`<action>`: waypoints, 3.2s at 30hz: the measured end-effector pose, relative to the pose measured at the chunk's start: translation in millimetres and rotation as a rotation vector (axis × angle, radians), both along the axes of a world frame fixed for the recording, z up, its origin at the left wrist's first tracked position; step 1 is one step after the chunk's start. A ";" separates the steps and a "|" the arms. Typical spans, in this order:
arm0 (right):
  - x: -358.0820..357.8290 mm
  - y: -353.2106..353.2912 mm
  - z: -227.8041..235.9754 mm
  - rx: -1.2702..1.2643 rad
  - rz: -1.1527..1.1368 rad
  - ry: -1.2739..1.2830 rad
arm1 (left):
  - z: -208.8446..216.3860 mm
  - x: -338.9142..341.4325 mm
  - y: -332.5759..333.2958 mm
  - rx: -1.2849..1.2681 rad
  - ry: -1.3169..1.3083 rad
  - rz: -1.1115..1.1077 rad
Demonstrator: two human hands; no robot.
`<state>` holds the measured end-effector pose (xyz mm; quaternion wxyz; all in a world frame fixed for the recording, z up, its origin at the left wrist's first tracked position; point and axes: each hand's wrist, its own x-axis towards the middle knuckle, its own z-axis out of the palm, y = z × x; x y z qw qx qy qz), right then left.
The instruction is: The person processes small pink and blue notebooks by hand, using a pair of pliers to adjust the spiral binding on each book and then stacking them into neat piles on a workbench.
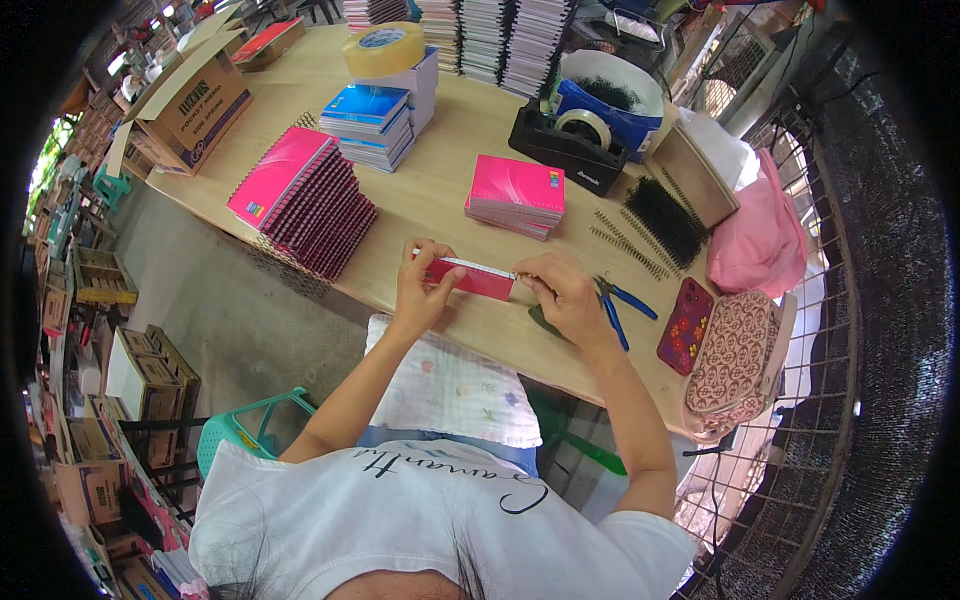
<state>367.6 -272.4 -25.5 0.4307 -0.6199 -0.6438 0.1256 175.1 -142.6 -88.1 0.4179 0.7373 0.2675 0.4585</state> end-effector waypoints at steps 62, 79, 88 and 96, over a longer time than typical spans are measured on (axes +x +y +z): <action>32.0 1.5 12.7 -0.379 0.464 0.910 | 0.8 18.0 -10.5 0.081 0.015 -0.275; 11.8 29.3 13.4 -0.358 0.279 0.618 | -10.3 3.3 17.0 -0.649 -0.409 -0.569; 27.5 4.3 -3.3 -0.153 -0.090 -0.040 | -0.6 -9.6 13.1 -0.680 -0.410 -0.506; 35.1 -87.1 -56.5 -0.316 -0.769 -0.631 | 32.4 -19.3 -0.4 -0.703 -0.372 -0.408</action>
